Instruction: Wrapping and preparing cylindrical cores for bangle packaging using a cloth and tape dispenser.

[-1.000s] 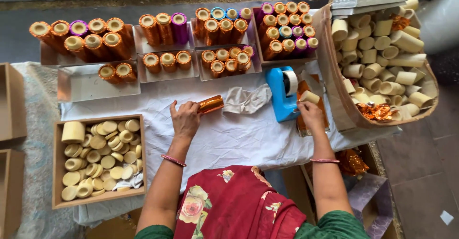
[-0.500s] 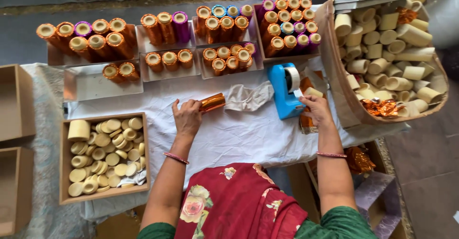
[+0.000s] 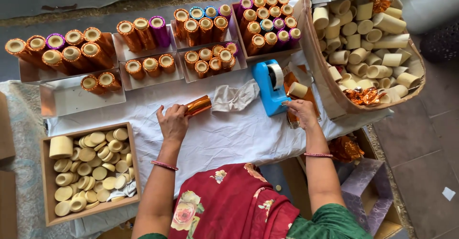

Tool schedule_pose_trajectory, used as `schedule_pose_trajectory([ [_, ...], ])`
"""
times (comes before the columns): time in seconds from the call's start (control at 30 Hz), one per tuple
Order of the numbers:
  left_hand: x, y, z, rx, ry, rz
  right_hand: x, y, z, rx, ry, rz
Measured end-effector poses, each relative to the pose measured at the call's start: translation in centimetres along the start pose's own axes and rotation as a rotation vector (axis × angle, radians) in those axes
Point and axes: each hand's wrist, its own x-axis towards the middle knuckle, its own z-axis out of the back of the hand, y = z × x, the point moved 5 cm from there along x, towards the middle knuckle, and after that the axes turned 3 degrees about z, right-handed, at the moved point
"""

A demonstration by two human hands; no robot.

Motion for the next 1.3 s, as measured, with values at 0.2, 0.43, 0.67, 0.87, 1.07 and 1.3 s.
schedule_pose_trajectory([
  [0.2, 0.0, 0.3, -0.3, 0.033, 0.007, -0.001, -1.8, 3.3, -1.9, -0.352, -0.087, 0.019],
  [0.43, 0.0, 0.3, -0.3, 0.013, 0.004, -0.007, -1.2, 1.3, -0.5, -0.222, 0.008, 0.033],
  [0.67, 0.1, 0.1, -0.1, 0.021, 0.024, -0.008, -3.1, 2.1, -1.1, -0.160, -0.068, 0.063],
  [0.87, 0.0, 0.1, -0.1, 0.018, 0.034, -0.003, -3.0, -0.8, -0.3, 0.098, 0.003, 0.070],
  [1.07, 0.0, -0.2, 0.2, 0.018, 0.012, -0.008, -2.8, -2.3, -0.6, 0.181, -0.028, 0.059],
  [1.3, 0.0, -0.3, 0.2, 0.023, 0.024, -0.009, -2.1, -3.5, -1.4, 0.251, -0.078, 0.194],
])
